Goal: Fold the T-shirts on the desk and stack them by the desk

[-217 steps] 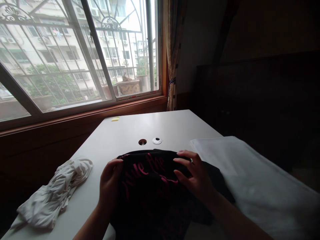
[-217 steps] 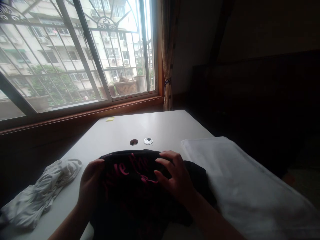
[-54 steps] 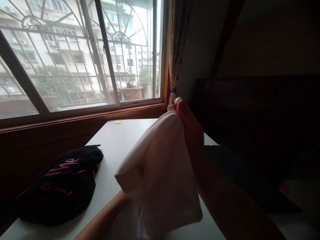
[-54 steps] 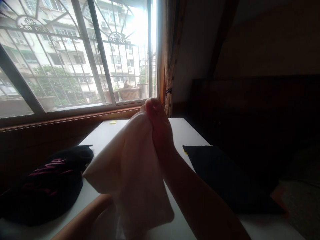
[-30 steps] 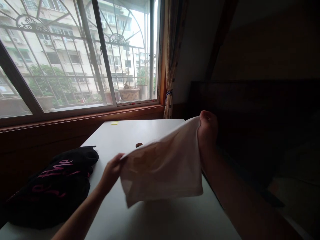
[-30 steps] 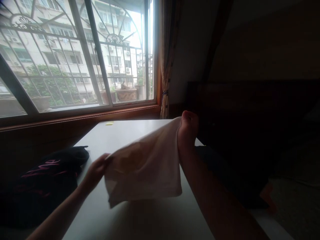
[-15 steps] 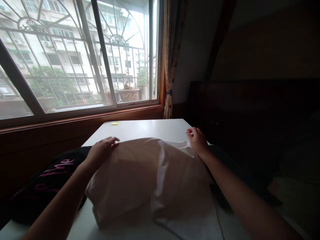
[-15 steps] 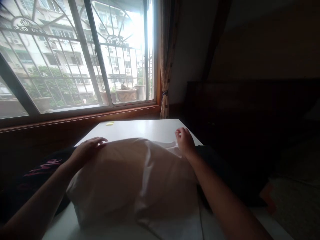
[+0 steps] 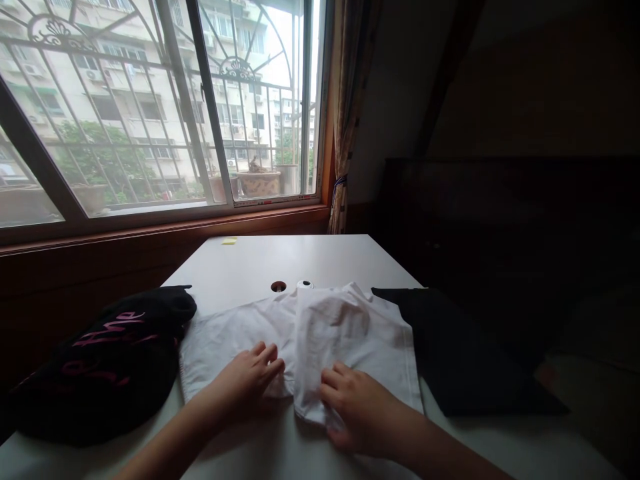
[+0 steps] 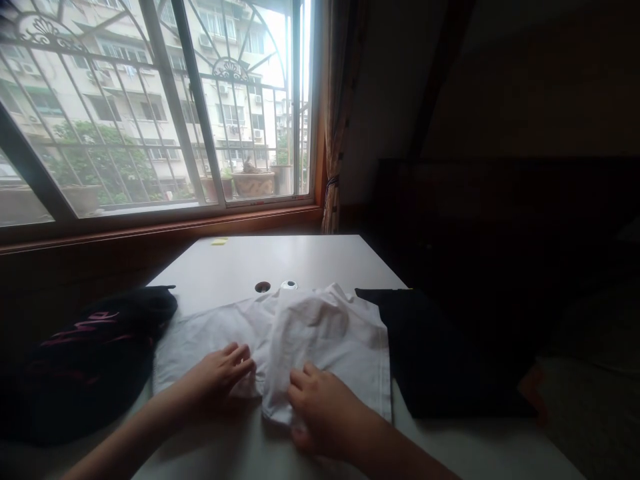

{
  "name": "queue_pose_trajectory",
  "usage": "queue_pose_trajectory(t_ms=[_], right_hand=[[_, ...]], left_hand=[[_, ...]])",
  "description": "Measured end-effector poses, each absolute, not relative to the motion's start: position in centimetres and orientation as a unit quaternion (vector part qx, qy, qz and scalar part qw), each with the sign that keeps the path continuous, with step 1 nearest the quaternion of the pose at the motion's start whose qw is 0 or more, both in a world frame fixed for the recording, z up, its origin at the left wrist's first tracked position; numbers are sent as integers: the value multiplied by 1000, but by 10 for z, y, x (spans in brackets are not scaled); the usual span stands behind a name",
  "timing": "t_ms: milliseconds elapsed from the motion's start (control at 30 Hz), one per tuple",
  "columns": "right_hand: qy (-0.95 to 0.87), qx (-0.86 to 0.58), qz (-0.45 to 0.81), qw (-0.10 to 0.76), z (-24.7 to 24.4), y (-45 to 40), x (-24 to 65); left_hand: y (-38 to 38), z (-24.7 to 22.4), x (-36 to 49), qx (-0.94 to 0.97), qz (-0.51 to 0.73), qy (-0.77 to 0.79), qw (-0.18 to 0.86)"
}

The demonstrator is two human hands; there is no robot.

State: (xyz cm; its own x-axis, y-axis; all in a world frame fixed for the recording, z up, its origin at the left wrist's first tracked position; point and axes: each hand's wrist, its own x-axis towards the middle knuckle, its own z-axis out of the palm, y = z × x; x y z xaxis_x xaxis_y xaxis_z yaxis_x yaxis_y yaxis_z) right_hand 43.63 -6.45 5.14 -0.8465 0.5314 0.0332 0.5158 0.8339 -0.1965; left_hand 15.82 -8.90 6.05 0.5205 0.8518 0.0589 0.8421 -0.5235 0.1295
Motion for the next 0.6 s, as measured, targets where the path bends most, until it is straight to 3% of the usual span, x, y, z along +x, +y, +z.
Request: queue_pose_trajectory(t_ms=[133,267,400,600], right_hand=[[-942,-308,108,76,53,-51,449],[-861,-397,170,268,80,-19,486],[-710,-516,147,455,108,14,527],[-645,-544,149,515,108,30,534]], left_hand=[[-87,68,148,868,45,494,20],[-86,84,111,850,117,513,-6],[-95,103,78,800,213,560,-39],[-96,119,74,754,318,573,-33]])
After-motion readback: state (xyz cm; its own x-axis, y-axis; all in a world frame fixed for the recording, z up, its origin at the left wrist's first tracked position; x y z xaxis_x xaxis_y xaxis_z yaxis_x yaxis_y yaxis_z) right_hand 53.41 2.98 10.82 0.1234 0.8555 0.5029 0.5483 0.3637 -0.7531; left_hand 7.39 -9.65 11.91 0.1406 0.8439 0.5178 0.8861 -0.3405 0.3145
